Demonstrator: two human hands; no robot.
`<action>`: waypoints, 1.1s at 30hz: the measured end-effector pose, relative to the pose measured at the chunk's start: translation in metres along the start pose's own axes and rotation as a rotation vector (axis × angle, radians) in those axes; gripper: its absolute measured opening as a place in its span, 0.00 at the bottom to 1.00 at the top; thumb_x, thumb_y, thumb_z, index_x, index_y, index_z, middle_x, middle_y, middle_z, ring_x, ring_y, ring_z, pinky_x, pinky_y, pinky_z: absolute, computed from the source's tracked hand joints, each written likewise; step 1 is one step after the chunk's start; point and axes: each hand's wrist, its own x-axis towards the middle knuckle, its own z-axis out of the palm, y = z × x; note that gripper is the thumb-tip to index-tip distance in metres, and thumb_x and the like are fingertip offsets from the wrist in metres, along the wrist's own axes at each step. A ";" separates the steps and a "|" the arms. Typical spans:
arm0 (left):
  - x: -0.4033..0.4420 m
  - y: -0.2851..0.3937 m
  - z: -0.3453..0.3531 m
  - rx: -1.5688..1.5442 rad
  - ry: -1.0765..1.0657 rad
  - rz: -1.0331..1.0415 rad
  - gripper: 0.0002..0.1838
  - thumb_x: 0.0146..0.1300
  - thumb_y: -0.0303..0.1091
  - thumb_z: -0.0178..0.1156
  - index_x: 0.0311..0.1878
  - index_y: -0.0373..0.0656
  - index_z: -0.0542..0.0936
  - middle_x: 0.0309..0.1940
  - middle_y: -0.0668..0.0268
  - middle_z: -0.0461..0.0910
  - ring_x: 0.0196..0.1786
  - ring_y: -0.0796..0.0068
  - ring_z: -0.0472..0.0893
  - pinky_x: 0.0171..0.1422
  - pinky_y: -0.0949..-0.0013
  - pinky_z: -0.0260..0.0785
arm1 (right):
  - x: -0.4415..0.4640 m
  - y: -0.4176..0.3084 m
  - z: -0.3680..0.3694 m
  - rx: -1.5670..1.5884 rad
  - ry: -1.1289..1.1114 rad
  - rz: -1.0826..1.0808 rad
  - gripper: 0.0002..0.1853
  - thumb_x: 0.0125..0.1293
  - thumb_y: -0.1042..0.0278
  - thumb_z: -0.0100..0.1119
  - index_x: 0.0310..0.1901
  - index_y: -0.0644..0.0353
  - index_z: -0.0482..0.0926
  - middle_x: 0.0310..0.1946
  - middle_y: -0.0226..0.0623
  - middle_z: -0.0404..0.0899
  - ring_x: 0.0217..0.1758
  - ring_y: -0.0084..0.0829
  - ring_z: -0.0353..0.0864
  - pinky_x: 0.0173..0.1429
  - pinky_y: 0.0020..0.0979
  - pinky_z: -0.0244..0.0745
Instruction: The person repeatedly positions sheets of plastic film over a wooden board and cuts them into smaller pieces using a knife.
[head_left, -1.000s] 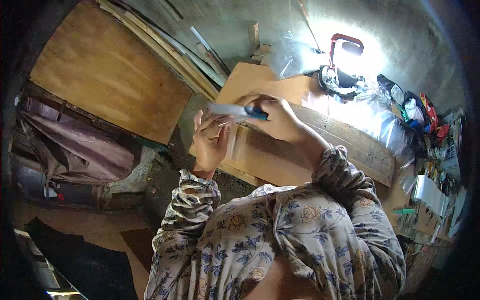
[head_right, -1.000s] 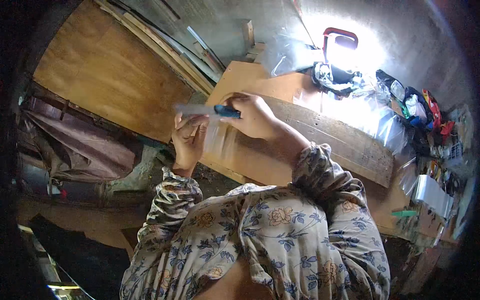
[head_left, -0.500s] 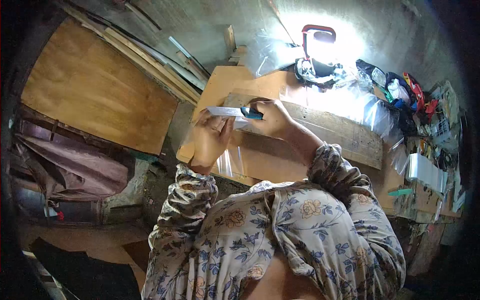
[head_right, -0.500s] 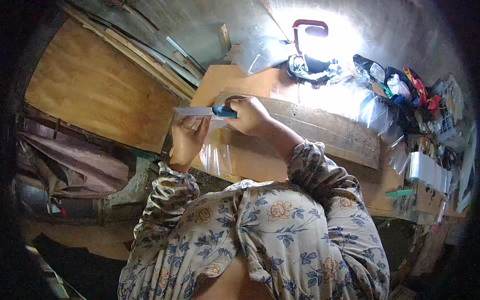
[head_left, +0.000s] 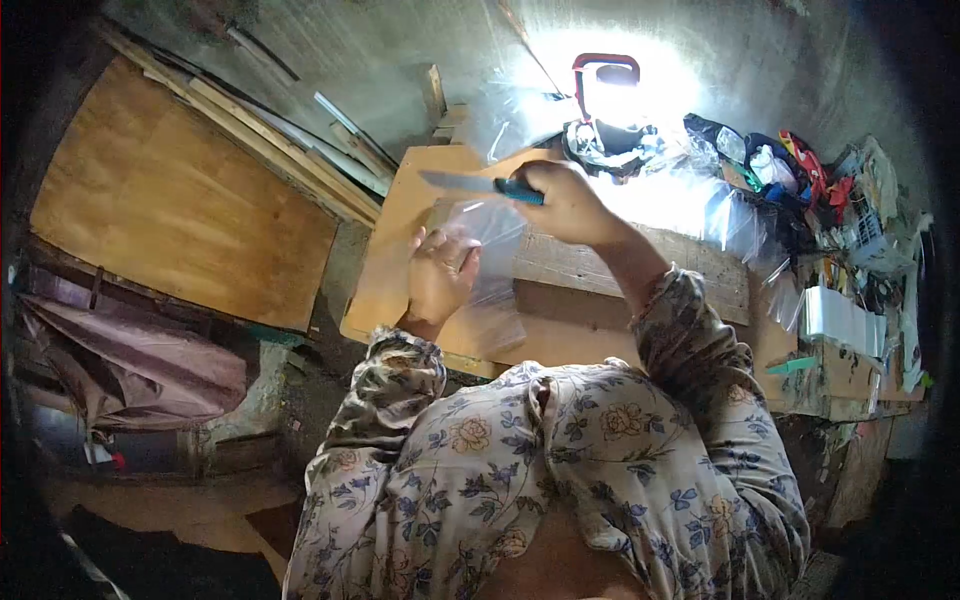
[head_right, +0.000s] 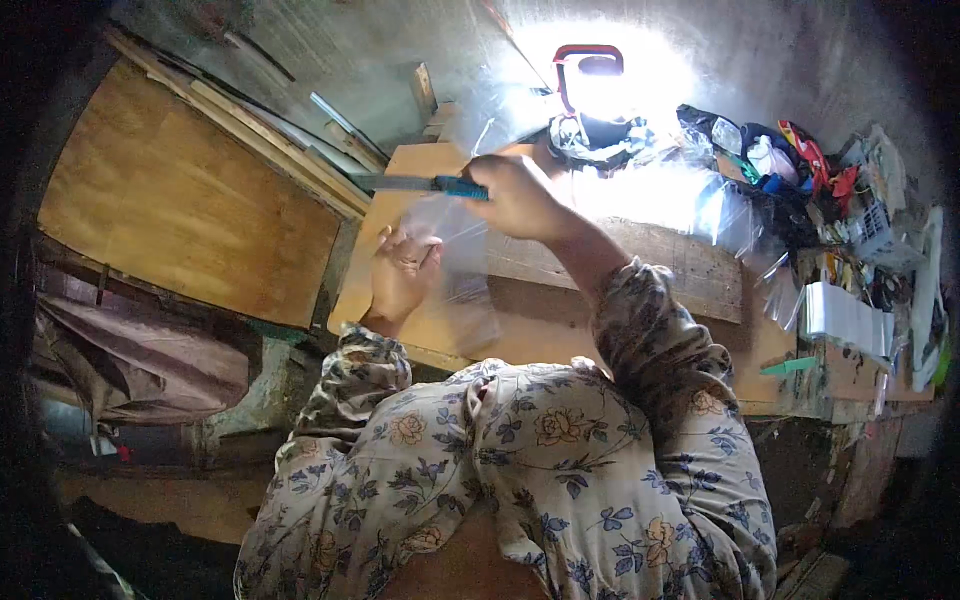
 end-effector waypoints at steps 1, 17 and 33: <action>-0.005 -0.006 0.008 -0.037 0.008 -0.037 0.03 0.49 0.32 0.60 0.28 0.44 0.78 0.33 0.62 0.79 0.40 0.61 0.77 0.55 0.50 0.60 | 0.004 0.000 -0.008 -0.111 -0.007 0.045 0.11 0.53 0.67 0.59 0.34 0.65 0.75 0.29 0.46 0.74 0.31 0.40 0.75 0.36 0.33 0.69; 0.024 -0.035 0.006 -0.591 -0.585 -0.350 0.04 0.58 0.29 0.56 0.33 0.41 0.72 0.21 0.68 0.74 0.25 0.82 0.73 0.29 0.75 0.65 | -0.103 0.064 -0.045 0.358 0.277 0.908 0.11 0.56 0.64 0.57 0.33 0.64 0.78 0.23 0.30 0.76 0.25 0.21 0.72 0.32 0.24 0.67; 0.036 -0.081 0.123 -0.345 -1.103 -0.348 0.07 0.51 0.32 0.63 0.31 0.39 0.81 0.26 0.63 0.80 0.29 0.76 0.77 0.36 0.72 0.69 | -0.181 0.127 0.014 0.073 0.258 1.279 0.09 0.51 0.64 0.59 0.27 0.61 0.78 0.23 0.37 0.78 0.29 0.28 0.76 0.37 0.29 0.69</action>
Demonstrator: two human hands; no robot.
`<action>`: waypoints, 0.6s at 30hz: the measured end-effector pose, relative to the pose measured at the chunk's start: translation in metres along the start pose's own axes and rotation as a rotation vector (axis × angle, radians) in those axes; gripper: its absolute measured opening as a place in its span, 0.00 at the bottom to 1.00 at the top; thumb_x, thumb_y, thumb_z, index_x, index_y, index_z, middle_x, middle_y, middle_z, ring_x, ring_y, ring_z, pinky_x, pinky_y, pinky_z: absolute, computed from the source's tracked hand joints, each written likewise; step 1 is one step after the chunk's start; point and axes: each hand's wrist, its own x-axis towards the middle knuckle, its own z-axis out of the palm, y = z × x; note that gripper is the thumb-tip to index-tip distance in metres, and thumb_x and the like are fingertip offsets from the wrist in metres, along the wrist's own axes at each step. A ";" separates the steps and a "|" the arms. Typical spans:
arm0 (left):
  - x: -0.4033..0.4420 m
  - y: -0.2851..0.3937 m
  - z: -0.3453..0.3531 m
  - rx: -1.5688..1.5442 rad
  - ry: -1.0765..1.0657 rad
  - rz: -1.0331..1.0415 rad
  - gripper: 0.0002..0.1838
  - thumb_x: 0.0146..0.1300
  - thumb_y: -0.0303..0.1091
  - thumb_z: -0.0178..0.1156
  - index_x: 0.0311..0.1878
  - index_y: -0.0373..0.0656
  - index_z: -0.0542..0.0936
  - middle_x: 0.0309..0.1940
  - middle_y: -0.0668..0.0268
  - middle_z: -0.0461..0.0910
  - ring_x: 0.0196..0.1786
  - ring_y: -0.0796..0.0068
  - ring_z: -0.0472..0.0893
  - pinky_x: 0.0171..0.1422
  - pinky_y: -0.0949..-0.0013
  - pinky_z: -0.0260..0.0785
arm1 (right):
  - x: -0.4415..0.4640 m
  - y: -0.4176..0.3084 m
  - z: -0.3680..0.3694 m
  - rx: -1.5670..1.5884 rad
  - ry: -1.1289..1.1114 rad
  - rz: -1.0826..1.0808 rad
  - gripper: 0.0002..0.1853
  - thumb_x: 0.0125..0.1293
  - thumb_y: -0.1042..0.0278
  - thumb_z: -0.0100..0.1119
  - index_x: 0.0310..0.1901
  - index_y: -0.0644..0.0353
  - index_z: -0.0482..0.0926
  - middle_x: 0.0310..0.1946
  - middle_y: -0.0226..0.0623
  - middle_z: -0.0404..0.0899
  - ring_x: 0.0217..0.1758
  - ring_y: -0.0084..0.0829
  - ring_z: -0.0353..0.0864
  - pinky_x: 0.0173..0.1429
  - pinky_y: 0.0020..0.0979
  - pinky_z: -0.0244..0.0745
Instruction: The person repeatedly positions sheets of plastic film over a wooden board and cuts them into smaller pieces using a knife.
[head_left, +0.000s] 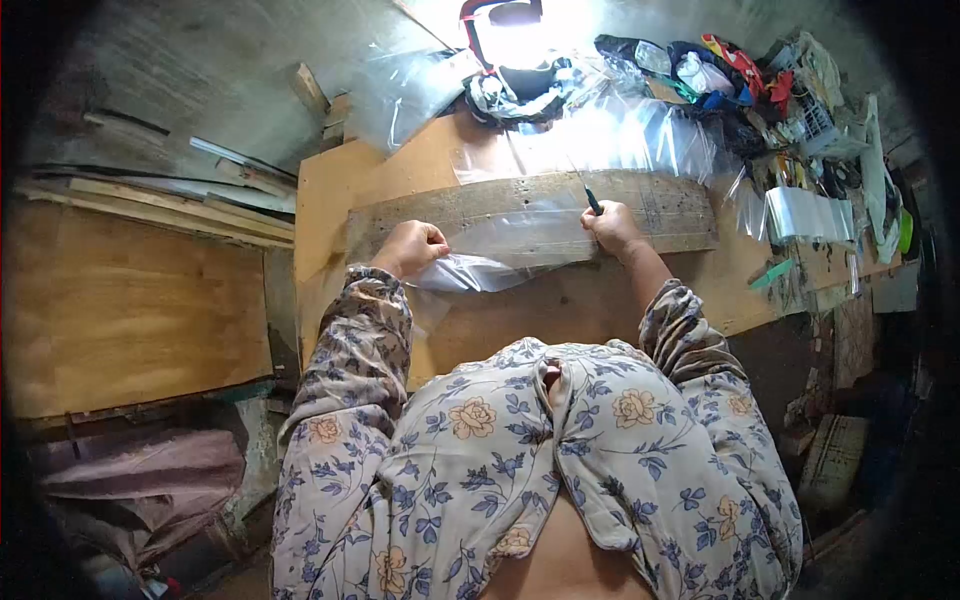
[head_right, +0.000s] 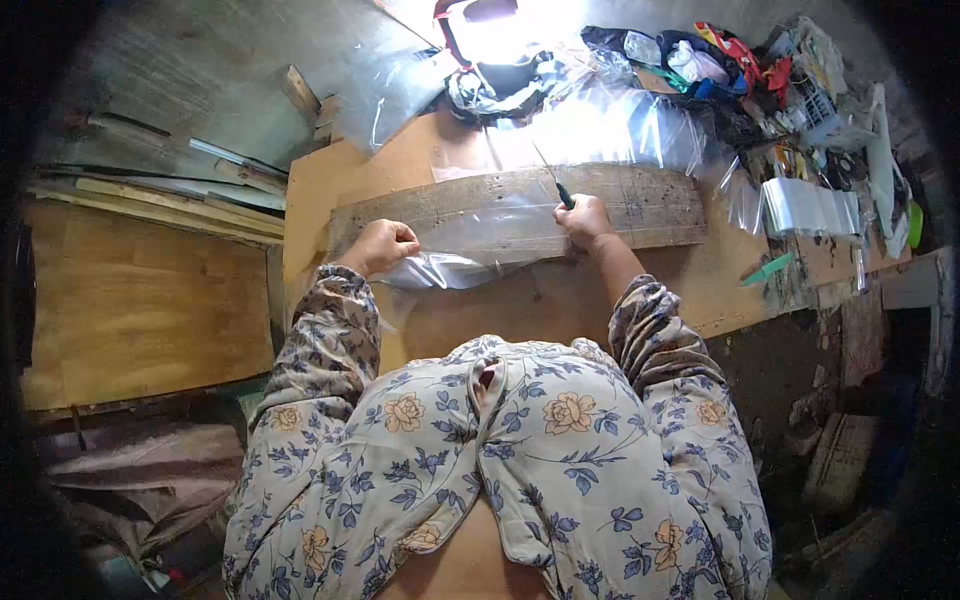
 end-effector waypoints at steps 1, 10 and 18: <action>0.003 0.002 -0.003 0.098 -0.011 -0.008 0.08 0.50 0.35 0.64 0.31 0.41 0.81 0.27 0.60 0.81 0.30 0.71 0.79 0.37 0.69 0.70 | 0.002 0.002 0.002 -0.001 0.002 0.010 0.09 0.51 0.64 0.59 0.27 0.61 0.78 0.23 0.37 0.78 0.29 0.28 0.76 0.37 0.29 0.69; 0.023 0.005 -0.009 0.122 -0.105 0.023 0.08 0.49 0.34 0.62 0.30 0.40 0.81 0.28 0.57 0.80 0.31 0.66 0.80 0.39 0.67 0.70 | 0.009 0.002 0.001 -0.157 0.001 0.011 0.10 0.50 0.64 0.58 0.29 0.61 0.79 0.27 0.45 0.79 0.32 0.40 0.79 0.39 0.35 0.71; 0.054 0.017 -0.021 0.512 -0.152 0.062 0.08 0.49 0.37 0.63 0.32 0.45 0.81 0.30 0.57 0.79 0.37 0.60 0.79 0.42 0.64 0.69 | -0.004 -0.017 0.017 -0.441 0.200 -0.073 0.11 0.53 0.64 0.58 0.37 0.57 0.74 0.33 0.47 0.77 0.39 0.47 0.77 0.43 0.41 0.71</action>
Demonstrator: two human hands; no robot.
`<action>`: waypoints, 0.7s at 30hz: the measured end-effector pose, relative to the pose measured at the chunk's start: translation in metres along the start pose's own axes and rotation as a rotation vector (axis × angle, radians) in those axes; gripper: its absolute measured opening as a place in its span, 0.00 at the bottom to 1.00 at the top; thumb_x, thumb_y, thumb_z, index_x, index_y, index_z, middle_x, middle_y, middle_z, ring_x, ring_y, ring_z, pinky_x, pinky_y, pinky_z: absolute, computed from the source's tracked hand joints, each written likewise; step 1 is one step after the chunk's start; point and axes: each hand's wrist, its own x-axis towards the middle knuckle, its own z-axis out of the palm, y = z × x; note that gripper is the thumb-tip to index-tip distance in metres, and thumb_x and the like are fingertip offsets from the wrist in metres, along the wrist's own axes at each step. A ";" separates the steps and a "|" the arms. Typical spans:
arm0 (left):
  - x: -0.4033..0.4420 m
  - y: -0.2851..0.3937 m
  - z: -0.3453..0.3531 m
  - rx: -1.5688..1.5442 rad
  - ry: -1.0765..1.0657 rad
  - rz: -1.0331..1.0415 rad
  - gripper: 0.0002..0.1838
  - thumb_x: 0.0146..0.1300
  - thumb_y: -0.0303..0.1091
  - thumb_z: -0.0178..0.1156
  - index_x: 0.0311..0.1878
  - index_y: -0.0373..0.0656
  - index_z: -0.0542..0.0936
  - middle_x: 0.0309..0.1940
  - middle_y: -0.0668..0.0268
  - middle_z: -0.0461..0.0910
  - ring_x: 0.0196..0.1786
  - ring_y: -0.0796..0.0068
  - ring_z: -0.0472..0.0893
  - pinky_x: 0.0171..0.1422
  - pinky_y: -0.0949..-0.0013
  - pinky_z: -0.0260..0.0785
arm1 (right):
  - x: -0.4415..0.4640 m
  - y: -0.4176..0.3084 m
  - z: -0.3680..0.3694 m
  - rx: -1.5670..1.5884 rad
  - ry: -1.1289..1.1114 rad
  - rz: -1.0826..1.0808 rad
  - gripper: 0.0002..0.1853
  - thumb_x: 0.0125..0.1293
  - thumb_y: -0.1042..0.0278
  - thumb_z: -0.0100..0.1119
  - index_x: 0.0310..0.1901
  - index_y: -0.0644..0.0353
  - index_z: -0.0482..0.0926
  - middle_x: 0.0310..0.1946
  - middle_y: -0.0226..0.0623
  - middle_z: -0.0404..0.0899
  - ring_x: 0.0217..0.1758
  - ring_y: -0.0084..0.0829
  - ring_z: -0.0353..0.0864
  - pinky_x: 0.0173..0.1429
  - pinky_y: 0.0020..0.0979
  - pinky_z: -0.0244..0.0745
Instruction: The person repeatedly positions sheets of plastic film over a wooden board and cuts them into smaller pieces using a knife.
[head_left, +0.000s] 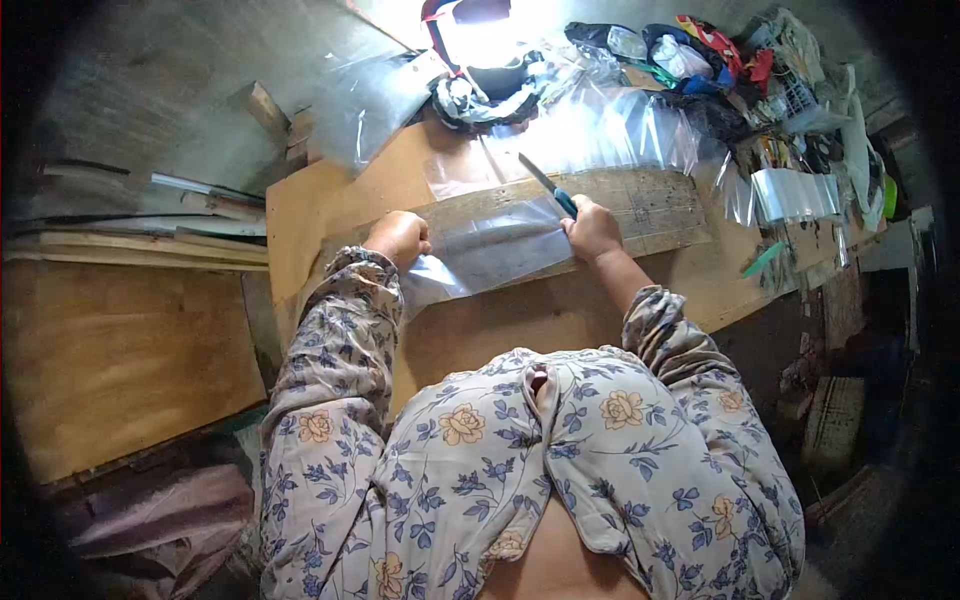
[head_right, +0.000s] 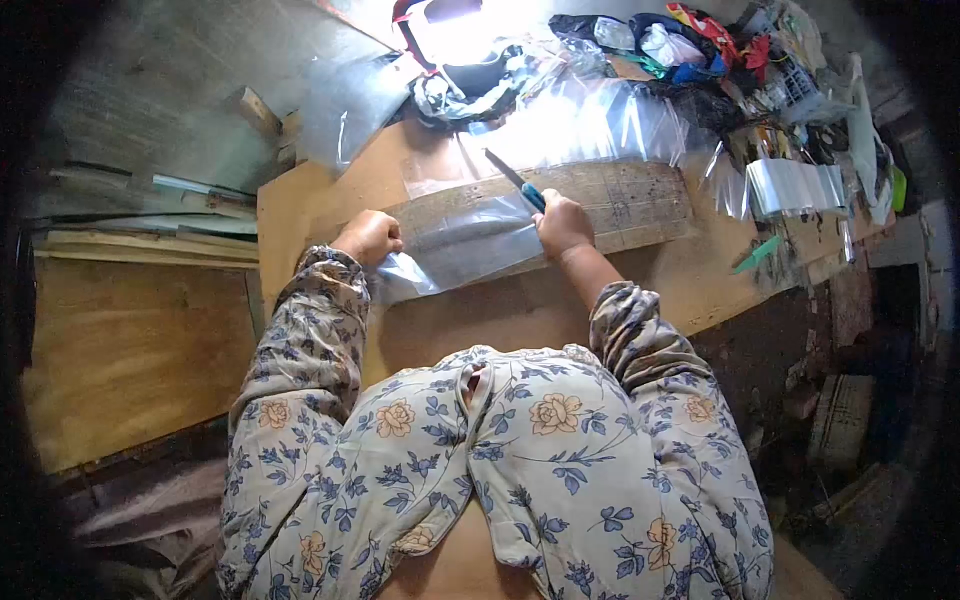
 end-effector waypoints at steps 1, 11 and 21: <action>0.003 0.000 -0.004 0.021 -0.035 -0.019 0.08 0.49 0.37 0.64 0.32 0.46 0.81 0.31 0.57 0.79 0.38 0.60 0.79 0.42 0.63 0.69 | -0.004 -0.003 -0.001 -0.010 0.071 -0.019 0.10 0.52 0.65 0.59 0.36 0.57 0.74 0.31 0.47 0.77 0.37 0.47 0.77 0.42 0.41 0.71; 0.008 -0.002 -0.012 0.078 -0.048 0.021 0.09 0.49 0.39 0.64 0.29 0.46 0.82 0.29 0.56 0.79 0.36 0.58 0.79 0.40 0.61 0.69 | -0.011 0.010 0.007 -0.207 0.035 -0.206 0.03 0.57 0.67 0.50 0.32 0.52 0.72 0.34 0.41 0.73 0.39 0.43 0.76 0.42 0.41 0.72; 0.008 0.013 -0.003 0.289 0.012 -0.099 0.13 0.47 0.43 0.64 0.32 0.45 0.81 0.34 0.60 0.79 0.38 0.62 0.78 0.41 0.61 0.69 | -0.009 0.005 -0.038 -0.163 -0.322 -0.094 0.25 0.54 0.65 0.59 0.55 0.33 0.69 0.45 0.39 0.69 0.49 0.42 0.73 0.51 0.39 0.70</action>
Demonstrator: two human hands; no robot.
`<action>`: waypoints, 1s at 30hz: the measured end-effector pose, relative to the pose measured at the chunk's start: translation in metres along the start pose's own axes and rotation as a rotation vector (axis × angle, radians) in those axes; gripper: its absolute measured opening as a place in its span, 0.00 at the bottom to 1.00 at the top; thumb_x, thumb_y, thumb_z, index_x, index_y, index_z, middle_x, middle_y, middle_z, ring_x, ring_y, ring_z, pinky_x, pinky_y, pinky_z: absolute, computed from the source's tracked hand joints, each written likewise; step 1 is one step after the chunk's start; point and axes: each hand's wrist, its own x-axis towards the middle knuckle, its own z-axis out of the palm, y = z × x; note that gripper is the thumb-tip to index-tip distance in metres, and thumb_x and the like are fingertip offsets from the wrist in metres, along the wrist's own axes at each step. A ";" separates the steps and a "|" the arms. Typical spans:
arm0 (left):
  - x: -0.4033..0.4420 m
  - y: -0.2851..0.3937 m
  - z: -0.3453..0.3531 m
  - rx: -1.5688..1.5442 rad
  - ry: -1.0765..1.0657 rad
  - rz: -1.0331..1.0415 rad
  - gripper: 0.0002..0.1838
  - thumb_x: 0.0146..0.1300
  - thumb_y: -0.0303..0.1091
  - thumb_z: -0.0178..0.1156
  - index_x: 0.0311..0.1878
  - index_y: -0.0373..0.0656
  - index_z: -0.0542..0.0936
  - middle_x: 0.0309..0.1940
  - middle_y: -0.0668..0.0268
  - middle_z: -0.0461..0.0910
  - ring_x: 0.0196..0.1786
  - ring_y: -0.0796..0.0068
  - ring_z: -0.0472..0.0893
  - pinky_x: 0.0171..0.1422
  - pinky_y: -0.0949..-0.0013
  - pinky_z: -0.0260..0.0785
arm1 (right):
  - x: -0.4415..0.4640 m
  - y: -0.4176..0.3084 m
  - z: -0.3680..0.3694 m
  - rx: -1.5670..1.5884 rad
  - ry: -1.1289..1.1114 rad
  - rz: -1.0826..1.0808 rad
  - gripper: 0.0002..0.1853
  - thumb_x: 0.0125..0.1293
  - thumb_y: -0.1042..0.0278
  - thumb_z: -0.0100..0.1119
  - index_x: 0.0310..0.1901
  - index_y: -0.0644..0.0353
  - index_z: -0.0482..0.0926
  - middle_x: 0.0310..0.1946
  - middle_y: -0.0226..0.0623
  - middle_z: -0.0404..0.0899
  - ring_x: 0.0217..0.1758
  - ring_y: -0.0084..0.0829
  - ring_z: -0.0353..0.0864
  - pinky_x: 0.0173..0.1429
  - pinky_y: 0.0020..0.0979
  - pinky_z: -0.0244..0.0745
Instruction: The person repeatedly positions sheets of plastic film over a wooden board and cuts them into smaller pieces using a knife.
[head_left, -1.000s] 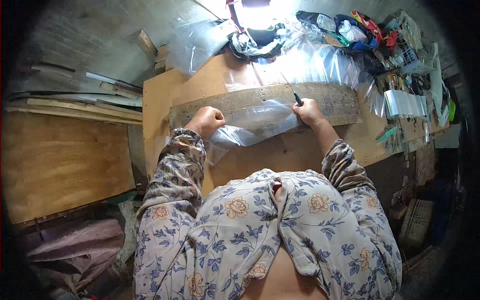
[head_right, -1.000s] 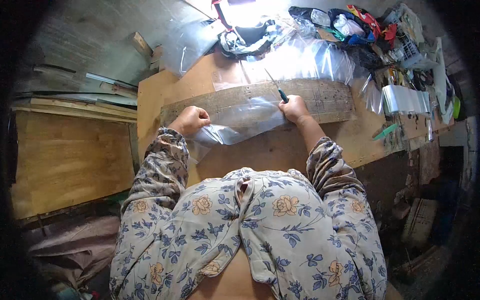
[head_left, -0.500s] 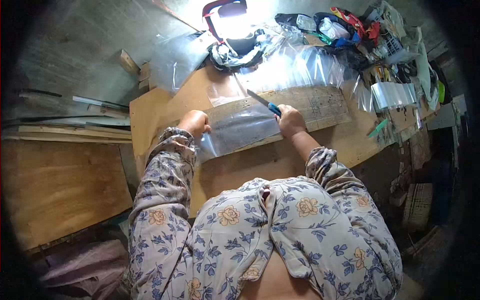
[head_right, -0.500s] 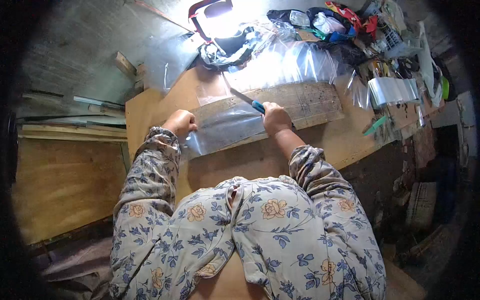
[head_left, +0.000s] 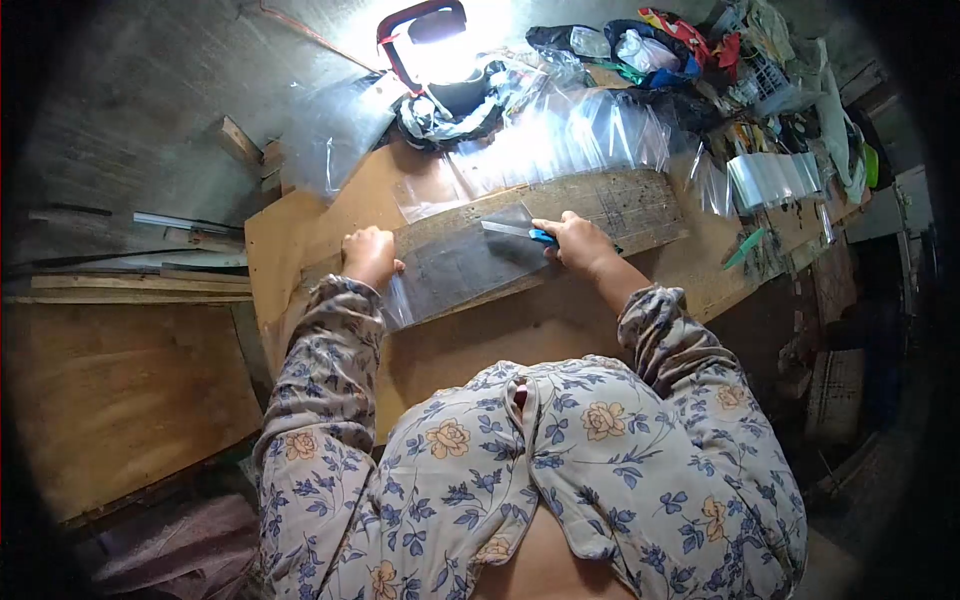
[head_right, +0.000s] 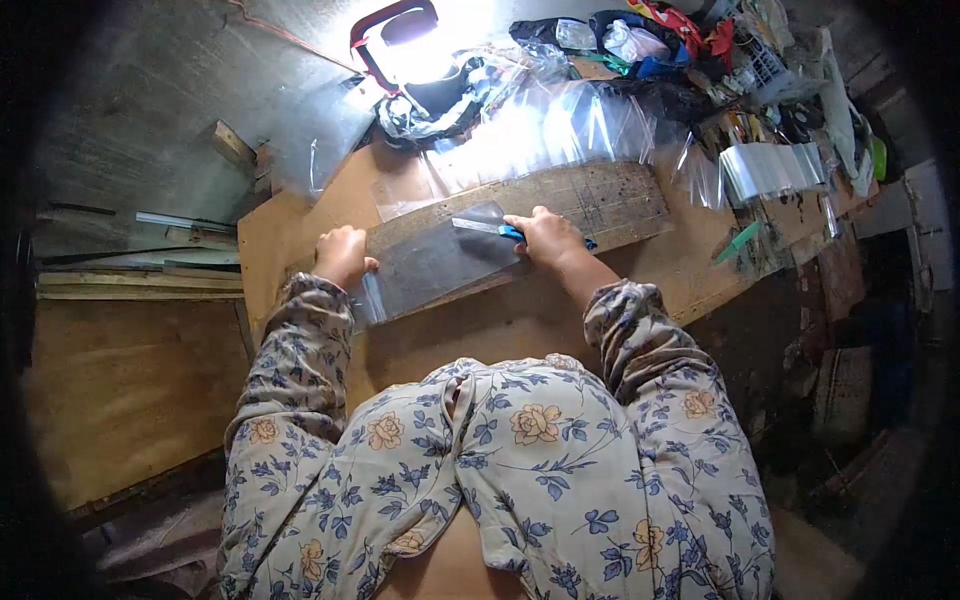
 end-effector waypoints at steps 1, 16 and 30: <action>0.011 0.008 0.021 0.130 0.278 -0.018 0.12 0.47 0.40 0.63 0.32 0.44 0.80 0.33 0.61 0.77 0.38 0.63 0.77 0.41 0.63 0.69 | 0.003 -0.001 -0.002 -0.051 -0.026 0.006 0.26 0.54 0.65 0.59 0.56 0.33 0.68 0.45 0.39 0.70 0.49 0.41 0.74 0.51 0.38 0.70; 0.006 0.155 0.024 -0.212 0.442 0.588 0.27 0.59 0.53 0.45 0.55 0.44 0.70 0.56 0.60 0.66 0.63 0.58 0.59 0.66 0.48 0.44 | 0.028 -0.004 -0.015 -0.227 -0.163 -0.062 0.41 0.50 0.69 0.59 0.65 0.39 0.51 0.45 0.44 0.76 0.49 0.43 0.74 0.51 0.38 0.70; 0.010 0.149 0.023 -0.243 0.351 0.483 0.24 0.59 0.43 0.40 0.61 0.61 0.66 0.65 0.71 0.55 0.68 0.58 0.49 0.65 0.38 0.36 | -0.120 0.039 0.032 0.300 0.275 -0.049 0.25 0.49 0.69 0.60 0.50 0.58 0.65 0.42 0.47 0.72 0.45 0.48 0.73 0.48 0.41 0.69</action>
